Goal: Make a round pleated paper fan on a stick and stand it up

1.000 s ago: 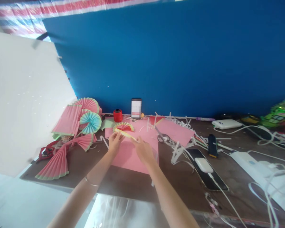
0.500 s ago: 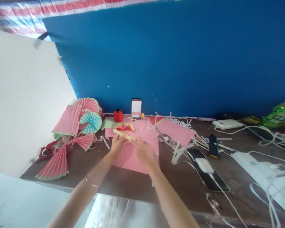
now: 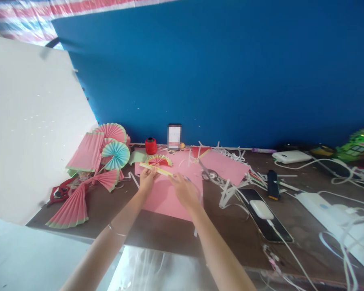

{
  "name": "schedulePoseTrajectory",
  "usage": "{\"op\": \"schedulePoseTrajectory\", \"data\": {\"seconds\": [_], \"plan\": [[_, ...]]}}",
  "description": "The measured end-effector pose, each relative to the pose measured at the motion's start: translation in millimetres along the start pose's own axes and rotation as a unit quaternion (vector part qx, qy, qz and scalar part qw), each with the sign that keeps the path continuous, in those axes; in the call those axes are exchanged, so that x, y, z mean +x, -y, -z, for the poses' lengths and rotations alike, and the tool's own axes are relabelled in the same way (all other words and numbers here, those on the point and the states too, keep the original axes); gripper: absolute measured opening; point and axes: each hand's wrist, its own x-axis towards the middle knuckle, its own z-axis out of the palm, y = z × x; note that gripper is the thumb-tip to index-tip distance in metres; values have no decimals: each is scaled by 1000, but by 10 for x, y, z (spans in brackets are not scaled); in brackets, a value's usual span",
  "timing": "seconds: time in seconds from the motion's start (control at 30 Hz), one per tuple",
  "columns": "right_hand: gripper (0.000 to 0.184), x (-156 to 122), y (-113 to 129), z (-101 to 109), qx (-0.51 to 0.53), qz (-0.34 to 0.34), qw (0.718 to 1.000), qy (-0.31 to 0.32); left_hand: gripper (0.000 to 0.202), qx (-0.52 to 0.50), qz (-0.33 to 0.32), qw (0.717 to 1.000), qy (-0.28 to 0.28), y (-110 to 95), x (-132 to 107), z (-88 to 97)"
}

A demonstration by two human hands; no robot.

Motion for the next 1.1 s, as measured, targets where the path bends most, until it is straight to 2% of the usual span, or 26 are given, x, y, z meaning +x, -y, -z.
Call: {"op": "schedulePoseTrajectory", "data": {"seconds": [0.33, 0.47, 0.57, 0.67, 0.8, 0.93, 1.1], "plan": [[43, 32, 80, 80, -103, 28, 990, 87, 39, -19, 20, 1000, 3, -65, 7, -17], [49, 19, 84, 85, -116, 44, 989, 83, 35, -34, 55, 998, -1, -58, -4, -38], [55, 11, 87, 78, -125, 67, 987, 78, 38, -8, 95, 995, 20, -16, -28, -59], [56, 18, 96, 74, -90, 79, 990, 72, 38, 31, 96, 993, 59, 14, -59, -69], [40, 41, 96, 75, 14, 51, 998, 34, 36, 29, 68, 994, 79, -13, -84, -68], [33, 48, 67, 65, 63, 34, 997, 8, 39, 26, 64, 995, 72, -57, -86, -79], [34, 36, 28, 33, 64, 45, 997, 0, 39, 20, 72, 995, 64, -57, -106, -112]]}}
